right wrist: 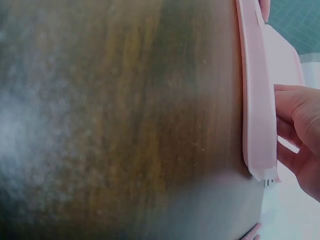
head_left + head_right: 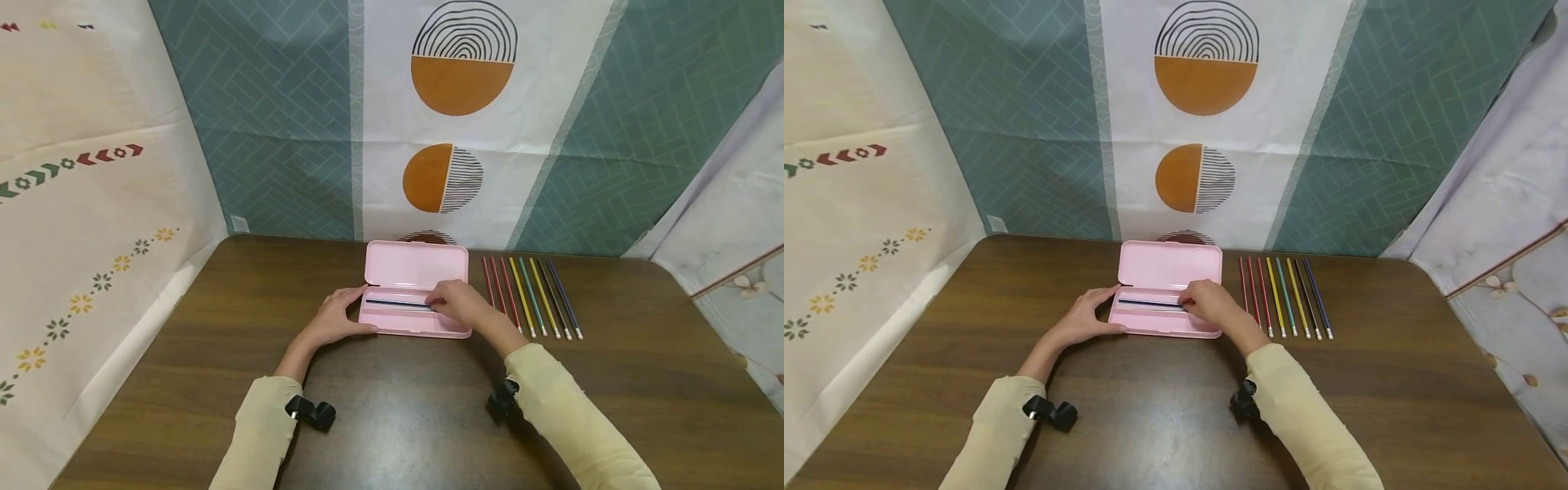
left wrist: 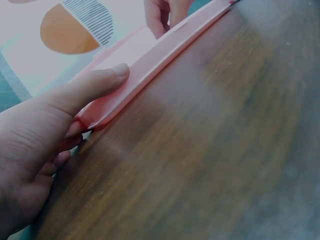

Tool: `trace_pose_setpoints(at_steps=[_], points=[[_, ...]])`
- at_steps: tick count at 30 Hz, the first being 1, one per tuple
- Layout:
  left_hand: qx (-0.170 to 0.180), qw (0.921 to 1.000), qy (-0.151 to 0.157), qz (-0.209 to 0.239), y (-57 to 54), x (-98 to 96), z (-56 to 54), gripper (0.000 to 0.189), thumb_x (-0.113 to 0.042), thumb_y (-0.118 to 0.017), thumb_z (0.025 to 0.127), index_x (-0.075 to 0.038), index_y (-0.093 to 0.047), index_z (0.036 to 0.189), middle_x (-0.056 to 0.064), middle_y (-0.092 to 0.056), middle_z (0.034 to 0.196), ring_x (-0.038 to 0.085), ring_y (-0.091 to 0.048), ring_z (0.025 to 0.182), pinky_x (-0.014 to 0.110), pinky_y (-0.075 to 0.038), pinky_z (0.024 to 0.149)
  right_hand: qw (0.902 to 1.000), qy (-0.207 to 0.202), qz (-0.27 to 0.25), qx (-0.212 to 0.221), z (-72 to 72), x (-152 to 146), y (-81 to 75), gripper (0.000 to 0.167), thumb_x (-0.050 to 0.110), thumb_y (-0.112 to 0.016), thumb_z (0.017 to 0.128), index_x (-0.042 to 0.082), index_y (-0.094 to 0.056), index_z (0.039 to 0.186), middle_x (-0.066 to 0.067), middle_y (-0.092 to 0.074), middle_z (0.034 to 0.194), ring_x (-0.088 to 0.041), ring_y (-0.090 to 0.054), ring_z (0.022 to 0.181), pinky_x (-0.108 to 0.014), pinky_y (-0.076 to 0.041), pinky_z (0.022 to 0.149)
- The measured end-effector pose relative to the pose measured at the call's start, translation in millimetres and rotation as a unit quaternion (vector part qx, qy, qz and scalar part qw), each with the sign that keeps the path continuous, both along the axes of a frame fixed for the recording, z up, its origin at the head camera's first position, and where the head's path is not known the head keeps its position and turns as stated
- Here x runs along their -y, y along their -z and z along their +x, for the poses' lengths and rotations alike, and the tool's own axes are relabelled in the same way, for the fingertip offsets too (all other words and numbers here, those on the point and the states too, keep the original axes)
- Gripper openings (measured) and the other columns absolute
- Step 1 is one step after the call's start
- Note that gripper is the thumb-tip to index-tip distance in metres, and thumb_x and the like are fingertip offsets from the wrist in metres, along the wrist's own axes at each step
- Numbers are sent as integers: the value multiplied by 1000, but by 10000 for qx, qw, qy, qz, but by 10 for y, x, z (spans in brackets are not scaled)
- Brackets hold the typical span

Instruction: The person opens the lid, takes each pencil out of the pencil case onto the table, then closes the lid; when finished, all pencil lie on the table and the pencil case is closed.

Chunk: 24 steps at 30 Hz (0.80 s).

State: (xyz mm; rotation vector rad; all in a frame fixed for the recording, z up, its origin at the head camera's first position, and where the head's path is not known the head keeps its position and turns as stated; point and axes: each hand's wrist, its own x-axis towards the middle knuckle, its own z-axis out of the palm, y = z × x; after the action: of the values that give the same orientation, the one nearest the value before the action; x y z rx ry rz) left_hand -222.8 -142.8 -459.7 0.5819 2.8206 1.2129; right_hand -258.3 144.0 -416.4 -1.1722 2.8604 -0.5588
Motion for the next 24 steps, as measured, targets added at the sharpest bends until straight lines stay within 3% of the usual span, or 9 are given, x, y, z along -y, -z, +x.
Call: trace_pose_setpoints(at_steps=[7,16,24], points=[[-18,10000,5,19,4,-12,-2,92,-38,-85,70,-7,-43,146,17,-50,139,32,-39,128,53,-30,101,9998,179,80,-58,18,16,9,12,-1,-72,83,3,-77,93,-6,-69,84,-21,-64,79,-36,-51,76],[54,10000,-14,-7,10,-4,9,93,-42,-84,71,-10,-42,148,16,-47,141,32,-38,129,53,-32,101,9974,362,551,284,44,71,-31,13,1,-68,88,2,-74,99,-6,-65,88,-20,-58,80,-38,-50,78],[100,9999,-80,49,10,-12,13,93,-42,-85,71,-9,-42,147,16,-47,141,32,-38,128,53,-33,101,9991,344,61,252,57,57,-64,13,0,-67,88,-2,-69,100,-8,-64,89,-23,-58,82,-39,-50,82]])
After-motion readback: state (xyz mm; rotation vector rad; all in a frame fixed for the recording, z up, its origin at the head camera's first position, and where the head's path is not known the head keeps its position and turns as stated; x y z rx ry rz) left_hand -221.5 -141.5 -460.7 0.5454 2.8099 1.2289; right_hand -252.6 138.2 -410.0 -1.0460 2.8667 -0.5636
